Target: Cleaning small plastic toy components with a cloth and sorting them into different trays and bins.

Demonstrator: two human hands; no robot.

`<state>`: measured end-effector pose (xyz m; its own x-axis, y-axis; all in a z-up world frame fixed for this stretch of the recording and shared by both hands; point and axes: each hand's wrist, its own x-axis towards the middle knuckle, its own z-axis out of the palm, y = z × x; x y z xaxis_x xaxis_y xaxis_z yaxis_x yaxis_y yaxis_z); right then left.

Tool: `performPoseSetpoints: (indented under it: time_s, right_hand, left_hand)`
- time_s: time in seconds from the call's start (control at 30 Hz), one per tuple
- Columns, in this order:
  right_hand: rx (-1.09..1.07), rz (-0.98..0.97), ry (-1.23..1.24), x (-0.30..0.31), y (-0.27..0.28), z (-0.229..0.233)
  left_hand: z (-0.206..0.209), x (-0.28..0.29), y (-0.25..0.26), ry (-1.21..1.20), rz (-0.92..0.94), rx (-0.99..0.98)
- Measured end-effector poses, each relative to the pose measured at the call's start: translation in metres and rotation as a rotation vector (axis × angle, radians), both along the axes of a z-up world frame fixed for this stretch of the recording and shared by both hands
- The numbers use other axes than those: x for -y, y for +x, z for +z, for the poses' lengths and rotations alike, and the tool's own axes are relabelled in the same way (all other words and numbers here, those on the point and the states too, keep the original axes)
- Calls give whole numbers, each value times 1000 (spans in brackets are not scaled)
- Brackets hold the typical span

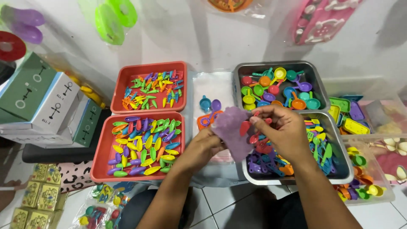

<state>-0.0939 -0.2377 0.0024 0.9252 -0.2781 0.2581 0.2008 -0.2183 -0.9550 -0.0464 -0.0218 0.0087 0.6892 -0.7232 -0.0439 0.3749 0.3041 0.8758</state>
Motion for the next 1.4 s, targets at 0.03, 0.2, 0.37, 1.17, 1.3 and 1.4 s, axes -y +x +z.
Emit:
performPoseSetpoints:
  time_s: [0.03,0.2,0.37,1.17,1.3,1.4]
  right_hand:
    - [-4,22,47,1,1,0]
    - [-32,75,122,-3,4,-7]
    - [-31,77,167,0,8,-16]
    - [-4,279,-12,-5,2,7]
    - [-31,190,125,9,7,-9]
    - [-1,101,207,16,8,-20]
  left_hand:
    - [-24,2,6,-18,46,14]
    - [-37,10,4,107,137,265]
    - [-22,20,-8,387,425,542]
    - [-24,19,-7,215,439,364]
    - [-54,24,4,128,288,251]
    - [-52,23,0,157,320,234]
